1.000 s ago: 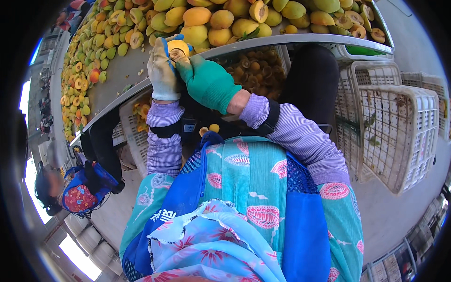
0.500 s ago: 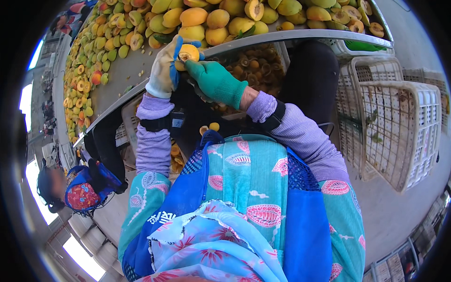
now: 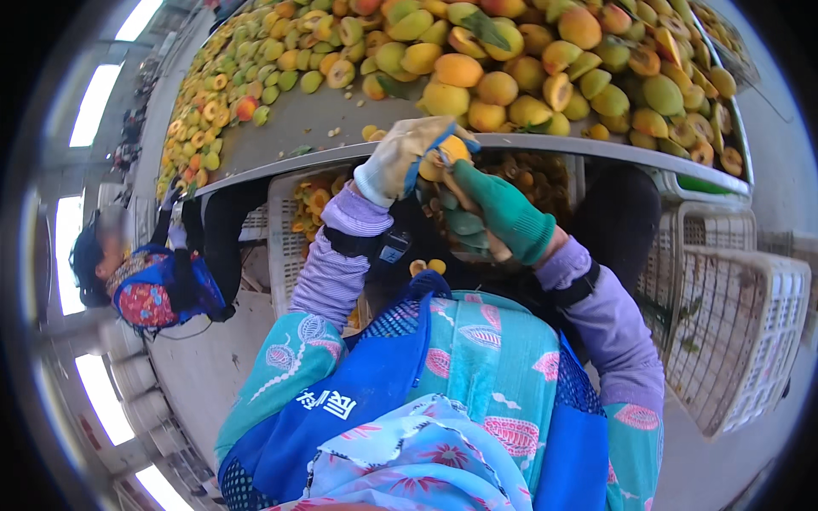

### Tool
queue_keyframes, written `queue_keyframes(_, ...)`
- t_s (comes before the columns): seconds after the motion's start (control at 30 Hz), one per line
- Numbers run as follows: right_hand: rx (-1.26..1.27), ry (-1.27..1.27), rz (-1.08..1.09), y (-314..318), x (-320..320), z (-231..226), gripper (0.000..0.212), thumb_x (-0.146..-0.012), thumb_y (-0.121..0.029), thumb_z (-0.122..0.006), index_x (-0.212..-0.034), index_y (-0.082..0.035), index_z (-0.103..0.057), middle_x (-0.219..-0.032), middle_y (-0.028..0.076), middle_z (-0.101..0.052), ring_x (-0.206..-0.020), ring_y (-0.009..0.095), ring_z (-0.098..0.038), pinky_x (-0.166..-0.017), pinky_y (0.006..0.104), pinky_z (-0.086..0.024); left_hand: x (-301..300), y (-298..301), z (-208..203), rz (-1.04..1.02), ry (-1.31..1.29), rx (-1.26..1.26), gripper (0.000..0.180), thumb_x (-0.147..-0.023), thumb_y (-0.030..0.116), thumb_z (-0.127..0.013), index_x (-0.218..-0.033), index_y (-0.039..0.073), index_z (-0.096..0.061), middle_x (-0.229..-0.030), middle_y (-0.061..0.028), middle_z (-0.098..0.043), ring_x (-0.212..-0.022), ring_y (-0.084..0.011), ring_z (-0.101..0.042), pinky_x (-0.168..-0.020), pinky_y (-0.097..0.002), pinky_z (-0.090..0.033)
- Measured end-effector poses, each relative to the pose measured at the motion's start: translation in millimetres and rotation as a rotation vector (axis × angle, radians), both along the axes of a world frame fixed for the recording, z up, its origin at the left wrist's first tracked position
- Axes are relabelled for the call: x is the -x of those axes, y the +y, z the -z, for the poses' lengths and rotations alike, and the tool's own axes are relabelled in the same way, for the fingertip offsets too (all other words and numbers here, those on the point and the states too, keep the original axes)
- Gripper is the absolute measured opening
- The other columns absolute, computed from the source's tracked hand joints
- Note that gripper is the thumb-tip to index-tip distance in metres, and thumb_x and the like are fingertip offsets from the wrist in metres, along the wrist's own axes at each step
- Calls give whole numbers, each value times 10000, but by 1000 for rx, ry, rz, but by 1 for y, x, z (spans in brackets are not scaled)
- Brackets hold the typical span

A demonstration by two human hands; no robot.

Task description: Pitting and slicing peaches using a specialized handheld pitting tool on a large processing table.

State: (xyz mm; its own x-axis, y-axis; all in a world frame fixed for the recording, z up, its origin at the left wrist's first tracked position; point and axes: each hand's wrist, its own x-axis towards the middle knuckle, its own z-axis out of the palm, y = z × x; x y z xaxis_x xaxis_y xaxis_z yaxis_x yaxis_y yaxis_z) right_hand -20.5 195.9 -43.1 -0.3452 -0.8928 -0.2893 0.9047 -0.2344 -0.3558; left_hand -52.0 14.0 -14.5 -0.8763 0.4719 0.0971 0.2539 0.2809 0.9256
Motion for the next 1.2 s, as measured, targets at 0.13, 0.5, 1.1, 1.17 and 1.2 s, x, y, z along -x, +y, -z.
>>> queue_keyframes(0.13,-261,204,63,4,10,-12,392,-941,-508,-379,-866,-143,-504,-509,-31,-401,-377,89,-346,-354,224,-276,12,17,20,-281,-84,-269,312,-923,240,-476,-885,-35,-618,-805,-69,-628,-727,-114,-572,-650,-263,-467)
queue_keyframes(0.5,-160,102,89,-64,15,-25,404,-948,-519,-339,-843,-152,-472,-511,-65,-337,-379,80,-323,-365,235,-298,24,-20,46,-510,-166,-577,336,-939,254,-462,-814,-17,-617,-682,-37,-579,-609,-90,-492,-589,-251,-438)
queue_keyframes(1.1,206,-138,124,-96,38,-16,413,-981,-449,-284,-873,-114,-500,-544,-55,-354,-404,82,-338,-403,256,-291,53,-30,51,-611,-246,-718,367,-962,247,-429,-738,-11,-561,-685,-12,-516,-607,-74,-436,-567,-235,-397)
queue_keyframes(1.17,249,-190,112,-95,41,-16,446,-980,-463,-260,-895,-98,-501,-548,-43,-356,-400,91,-322,-409,269,-275,49,-36,45,-500,-282,-749,411,-967,303,-411,-774,-18,-579,-706,-39,-559,-610,-92,-501,-568,-246,-439)
queue_keyframes(1.2,293,-236,100,-94,41,-14,450,-980,-467,-259,-896,-97,-501,-547,-41,-356,-399,92,-320,-408,270,-273,48,-39,42,-446,-302,-769,436,-970,331,-402,-793,-21,-588,-716,-53,-580,-611,-101,-534,-568,-251,-460)
